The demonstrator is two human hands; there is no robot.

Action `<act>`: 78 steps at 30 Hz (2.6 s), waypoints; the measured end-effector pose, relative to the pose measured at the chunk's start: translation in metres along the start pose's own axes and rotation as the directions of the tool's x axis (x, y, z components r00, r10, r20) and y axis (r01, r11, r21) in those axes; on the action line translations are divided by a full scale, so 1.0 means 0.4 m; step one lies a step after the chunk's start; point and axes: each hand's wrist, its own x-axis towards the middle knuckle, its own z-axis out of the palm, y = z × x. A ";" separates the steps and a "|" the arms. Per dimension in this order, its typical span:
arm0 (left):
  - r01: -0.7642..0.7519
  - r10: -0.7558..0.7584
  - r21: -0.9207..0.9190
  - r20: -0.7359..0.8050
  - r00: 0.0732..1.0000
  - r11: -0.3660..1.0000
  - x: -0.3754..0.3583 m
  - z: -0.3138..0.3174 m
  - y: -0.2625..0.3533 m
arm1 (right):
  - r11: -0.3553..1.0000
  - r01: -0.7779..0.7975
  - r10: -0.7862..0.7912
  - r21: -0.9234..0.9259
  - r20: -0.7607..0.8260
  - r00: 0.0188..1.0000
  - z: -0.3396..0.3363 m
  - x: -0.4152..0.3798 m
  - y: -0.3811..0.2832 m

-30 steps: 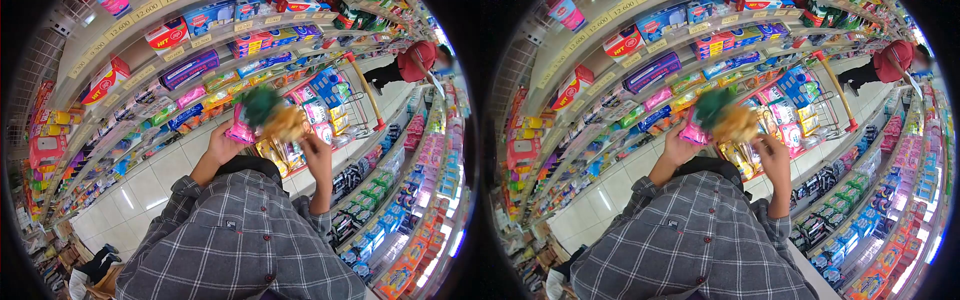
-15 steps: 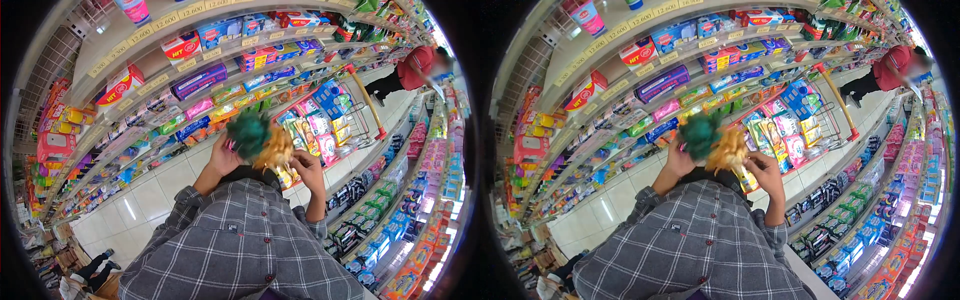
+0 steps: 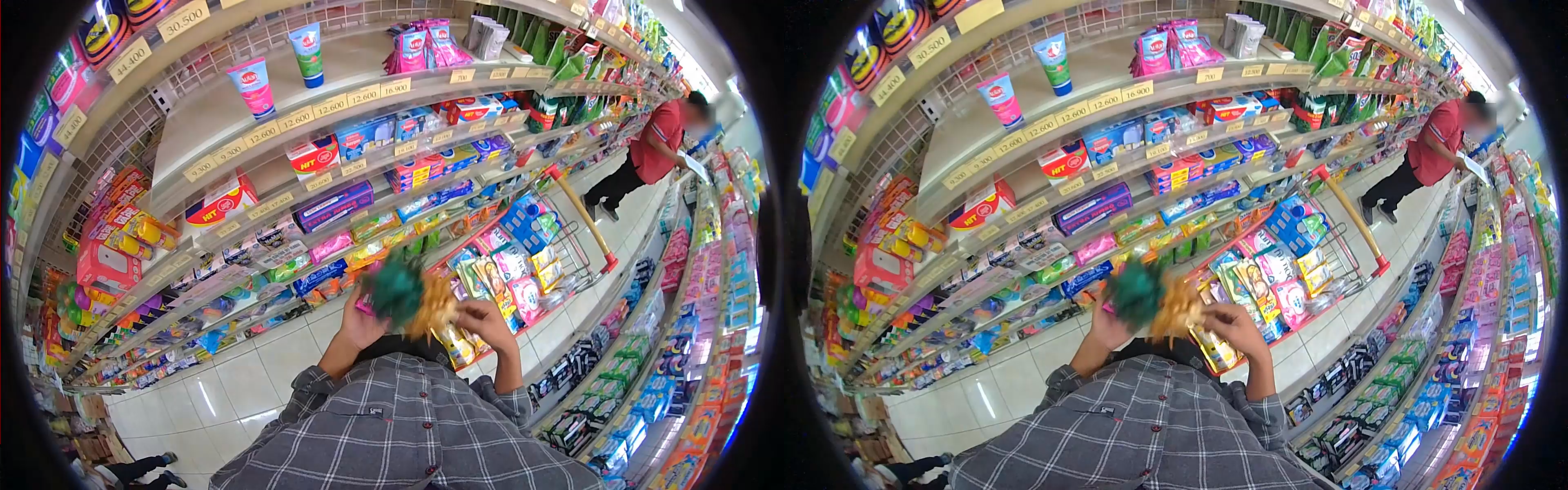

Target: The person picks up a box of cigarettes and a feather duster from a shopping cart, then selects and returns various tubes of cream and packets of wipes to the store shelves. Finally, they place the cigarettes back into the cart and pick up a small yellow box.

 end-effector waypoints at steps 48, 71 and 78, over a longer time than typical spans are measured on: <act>0.049 0.440 0.625 0.490 0.753 -0.779 0.785 0.738 0.734 | 0.729 0.265 0.259 0.631 -0.613 0.746 0.007 -0.091 0.172; -0.101 0.330 0.533 0.651 0.684 -0.840 0.718 0.757 0.744 | 0.729 0.248 0.294 0.638 -0.619 0.728 -0.010 -0.075 0.182; -0.284 0.206 0.314 0.913 0.352 -0.906 0.323 0.655 0.407 | 0.769 0.446 0.233 0.459 -0.850 0.472 -0.097 -0.133 0.199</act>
